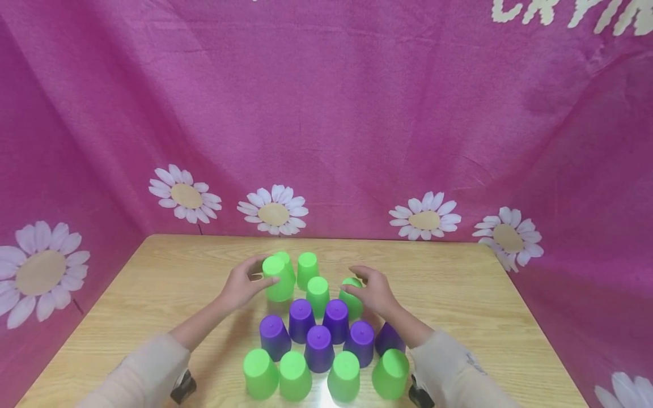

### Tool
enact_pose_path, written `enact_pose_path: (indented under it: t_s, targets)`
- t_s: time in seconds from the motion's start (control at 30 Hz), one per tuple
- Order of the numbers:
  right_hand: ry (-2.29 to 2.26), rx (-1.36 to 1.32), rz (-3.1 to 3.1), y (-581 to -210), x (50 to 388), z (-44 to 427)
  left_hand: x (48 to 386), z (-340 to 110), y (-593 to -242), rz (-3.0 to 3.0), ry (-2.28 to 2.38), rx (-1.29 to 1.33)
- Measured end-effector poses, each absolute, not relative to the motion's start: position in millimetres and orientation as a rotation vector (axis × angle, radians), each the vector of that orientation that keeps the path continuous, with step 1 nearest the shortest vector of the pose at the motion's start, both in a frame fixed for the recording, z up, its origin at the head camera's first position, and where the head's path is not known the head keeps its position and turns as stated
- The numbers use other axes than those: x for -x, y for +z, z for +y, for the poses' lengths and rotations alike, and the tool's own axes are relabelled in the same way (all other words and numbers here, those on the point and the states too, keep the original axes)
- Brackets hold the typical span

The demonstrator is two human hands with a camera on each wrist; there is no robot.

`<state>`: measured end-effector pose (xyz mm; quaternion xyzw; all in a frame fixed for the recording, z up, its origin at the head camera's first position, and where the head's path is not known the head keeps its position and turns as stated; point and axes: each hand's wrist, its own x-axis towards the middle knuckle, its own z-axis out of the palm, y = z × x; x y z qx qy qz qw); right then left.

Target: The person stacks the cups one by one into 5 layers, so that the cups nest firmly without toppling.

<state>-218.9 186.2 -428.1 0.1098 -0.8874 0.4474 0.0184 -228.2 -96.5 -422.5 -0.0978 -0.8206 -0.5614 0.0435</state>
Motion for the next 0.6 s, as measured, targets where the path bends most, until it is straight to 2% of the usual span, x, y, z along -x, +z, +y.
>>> enact_pose_path:
  t_s: [0.6]
  targets:
    - [1.438, -0.311, -2.784, -439.8, 217.7, 195.2, 241.1, -78.5, -393.2, -2.403, -1.797, 0.355]
